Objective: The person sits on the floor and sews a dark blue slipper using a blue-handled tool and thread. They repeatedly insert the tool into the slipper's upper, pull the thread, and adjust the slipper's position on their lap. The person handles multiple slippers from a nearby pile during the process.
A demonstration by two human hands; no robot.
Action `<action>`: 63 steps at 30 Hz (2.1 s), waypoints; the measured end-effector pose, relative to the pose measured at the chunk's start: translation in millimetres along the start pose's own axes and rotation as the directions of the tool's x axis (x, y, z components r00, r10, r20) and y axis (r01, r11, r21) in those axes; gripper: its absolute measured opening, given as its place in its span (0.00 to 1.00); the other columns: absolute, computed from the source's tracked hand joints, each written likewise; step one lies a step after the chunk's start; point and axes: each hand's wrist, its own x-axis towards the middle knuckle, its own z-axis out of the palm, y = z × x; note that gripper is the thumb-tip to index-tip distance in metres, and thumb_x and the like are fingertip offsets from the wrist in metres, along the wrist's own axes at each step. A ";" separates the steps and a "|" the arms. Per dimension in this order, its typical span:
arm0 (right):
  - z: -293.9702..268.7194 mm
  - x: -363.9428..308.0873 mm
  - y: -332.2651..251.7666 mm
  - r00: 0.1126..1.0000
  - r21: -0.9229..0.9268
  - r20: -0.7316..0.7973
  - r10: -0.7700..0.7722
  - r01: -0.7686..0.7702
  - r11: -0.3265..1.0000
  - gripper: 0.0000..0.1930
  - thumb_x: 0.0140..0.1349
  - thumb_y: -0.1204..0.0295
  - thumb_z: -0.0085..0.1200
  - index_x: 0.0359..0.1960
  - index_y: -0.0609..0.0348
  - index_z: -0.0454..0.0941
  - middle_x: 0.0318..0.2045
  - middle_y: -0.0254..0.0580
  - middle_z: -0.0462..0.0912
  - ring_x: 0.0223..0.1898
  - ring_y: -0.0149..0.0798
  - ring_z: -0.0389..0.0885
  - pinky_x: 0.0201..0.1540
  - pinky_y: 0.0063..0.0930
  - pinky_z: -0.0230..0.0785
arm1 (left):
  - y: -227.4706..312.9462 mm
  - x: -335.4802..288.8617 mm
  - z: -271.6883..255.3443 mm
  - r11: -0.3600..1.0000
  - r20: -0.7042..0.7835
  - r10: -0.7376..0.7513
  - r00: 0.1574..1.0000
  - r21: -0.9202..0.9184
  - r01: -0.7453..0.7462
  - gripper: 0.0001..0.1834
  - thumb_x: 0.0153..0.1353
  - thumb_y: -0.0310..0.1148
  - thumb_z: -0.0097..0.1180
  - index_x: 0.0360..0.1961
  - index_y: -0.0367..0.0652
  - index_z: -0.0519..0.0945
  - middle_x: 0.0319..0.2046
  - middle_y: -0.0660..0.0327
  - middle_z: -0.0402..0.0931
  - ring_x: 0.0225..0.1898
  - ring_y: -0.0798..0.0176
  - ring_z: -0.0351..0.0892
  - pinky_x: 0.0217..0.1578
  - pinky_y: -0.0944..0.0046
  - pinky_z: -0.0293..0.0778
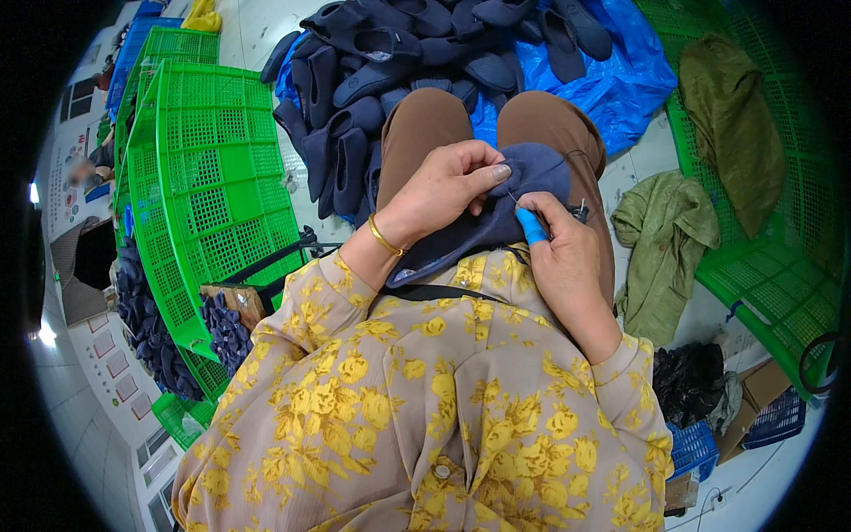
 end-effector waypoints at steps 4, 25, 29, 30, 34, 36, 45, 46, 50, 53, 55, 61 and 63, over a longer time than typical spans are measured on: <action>1.9 0.4 0.5 1.000 -0.008 0.005 0.025 -0.025 1.000 0.10 0.61 0.81 0.51 0.43 0.57 0.78 0.33 0.45 0.83 0.32 0.38 0.84 0.37 0.27 0.73 | 2.4 -1.6 0.5 0.999 -0.011 0.010 1.000 0.038 -0.010 0.09 0.67 0.34 0.57 0.37 0.37 0.78 0.24 0.70 0.72 0.22 0.78 0.68 0.24 0.76 0.68; 11.3 3.3 -12.2 0.997 -0.193 -0.042 0.069 -0.075 0.978 0.10 0.62 0.79 0.50 0.45 0.56 0.72 0.35 0.54 0.82 0.37 0.58 0.82 0.37 0.45 0.72 | 2.3 0.4 -3.0 0.969 0.061 -0.142 0.988 -0.195 0.151 0.10 0.67 0.32 0.57 0.42 0.34 0.78 0.28 0.66 0.76 0.24 0.74 0.77 0.29 0.76 0.74; 15.3 4.1 -9.8 0.996 -0.217 -0.081 0.025 -0.042 0.975 0.13 0.62 0.79 0.49 0.48 0.57 0.68 0.36 0.57 0.82 0.38 0.60 0.81 0.38 0.49 0.72 | 3.3 0.3 -3.4 0.970 0.079 -0.138 0.987 -0.191 0.151 0.10 0.67 0.31 0.57 0.43 0.34 0.79 0.29 0.65 0.77 0.24 0.74 0.77 0.30 0.75 0.75; 15.9 5.0 -10.3 0.995 -0.203 -0.098 0.003 -0.023 0.979 0.13 0.62 0.78 0.49 0.48 0.56 0.67 0.36 0.57 0.82 0.38 0.60 0.81 0.37 0.49 0.72 | 3.2 0.2 -3.7 0.971 0.084 -0.134 0.987 -0.186 0.147 0.10 0.67 0.31 0.57 0.43 0.34 0.79 0.30 0.65 0.77 0.24 0.73 0.77 0.30 0.75 0.75; 17.8 11.9 -24.9 0.999 -0.207 -0.042 0.010 -0.019 0.978 0.15 0.62 0.78 0.48 0.50 0.54 0.65 0.34 0.58 0.81 0.36 0.61 0.81 0.35 0.52 0.71 | 3.0 -0.3 -4.3 0.966 0.098 -0.132 0.986 -0.210 0.150 0.10 0.67 0.30 0.56 0.43 0.34 0.79 0.31 0.64 0.79 0.25 0.73 0.78 0.30 0.75 0.76; 16.5 16.5 -25.8 0.998 -0.255 0.006 -0.067 0.067 0.965 0.15 0.61 0.78 0.49 0.49 0.53 0.66 0.33 0.58 0.81 0.35 0.61 0.81 0.34 0.52 0.71 | 1.0 0.6 -5.6 0.966 0.102 -0.123 0.987 -0.216 0.143 0.09 0.67 0.30 0.56 0.43 0.34 0.79 0.32 0.64 0.80 0.25 0.72 0.79 0.31 0.75 0.77; 3.2 21.7 -36.3 0.965 -0.598 0.136 -0.223 0.260 0.759 0.16 0.53 0.80 0.55 0.44 0.53 0.71 0.40 0.48 0.78 0.38 0.56 0.81 0.34 0.45 0.72 | 0.7 -1.2 -3.4 0.971 0.134 -0.085 0.987 -0.211 0.112 0.08 0.67 0.30 0.55 0.42 0.36 0.80 0.32 0.64 0.80 0.27 0.72 0.79 0.32 0.74 0.76; 3.4 23.8 -36.2 0.935 -0.589 0.120 -0.333 0.337 0.734 0.16 0.53 0.81 0.55 0.44 0.54 0.72 0.41 0.47 0.77 0.39 0.55 0.80 0.34 0.44 0.72 | 0.1 -1.2 -3.1 0.970 0.132 -0.075 0.988 -0.220 0.103 0.08 0.67 0.30 0.55 0.42 0.36 0.80 0.32 0.65 0.80 0.27 0.73 0.78 0.32 0.74 0.76; 5.2 28.6 -40.1 0.846 -0.223 -0.073 -0.528 0.502 0.836 0.17 0.51 0.83 0.54 0.44 0.55 0.75 0.44 0.45 0.75 0.44 0.53 0.77 0.37 0.38 0.72 | -7.1 1.3 0.2 0.982 0.138 -0.013 0.990 -0.187 0.039 0.09 0.67 0.31 0.56 0.42 0.36 0.80 0.32 0.66 0.79 0.28 0.74 0.77 0.32 0.74 0.75; -12.2 22.4 -50.5 0.965 0.415 -0.139 -0.224 0.262 0.871 0.08 0.64 0.80 0.50 0.44 0.57 0.71 0.33 0.40 0.76 0.25 0.32 0.71 0.25 0.22 0.62 | -6.0 -1.0 0.4 0.984 0.105 -0.052 0.993 -0.161 0.069 0.09 0.66 0.31 0.57 0.41 0.37 0.80 0.31 0.67 0.78 0.28 0.75 0.76 0.32 0.75 0.75; -27.1 7.7 -47.8 1.000 0.723 0.000 -0.003 0.002 0.691 0.05 0.69 0.78 0.46 0.44 0.57 0.70 0.28 0.36 0.75 0.19 0.23 0.64 0.21 0.17 0.55 | -2.8 -0.9 -0.1 0.982 0.087 -0.068 0.994 -0.170 0.082 0.09 0.66 0.32 0.57 0.41 0.37 0.80 0.30 0.68 0.77 0.28 0.75 0.76 0.32 0.75 0.75; -31.6 -4.7 -25.6 0.979 0.320 -0.185 0.081 -0.018 0.947 0.07 0.62 0.82 0.56 0.39 0.58 0.73 0.29 0.22 0.72 0.26 0.17 0.59 0.28 0.12 0.54 | 1.7 -4.0 1.4 0.981 0.100 -0.058 0.993 -0.176 0.075 0.10 0.66 0.33 0.58 0.43 0.37 0.79 0.30 0.70 0.74 0.27 0.76 0.75 0.32 0.76 0.74; -24.1 1.1 -25.3 0.979 0.109 -0.203 0.008 0.015 0.994 0.07 0.61 0.81 0.57 0.40 0.59 0.76 0.32 0.25 0.77 0.27 0.18 0.63 0.30 0.14 0.58 | 0.0 -2.1 1.7 0.978 0.113 -0.062 0.992 -0.190 0.083 0.10 0.66 0.33 0.58 0.43 0.37 0.79 0.30 0.70 0.74 0.27 0.76 0.75 0.32 0.75 0.74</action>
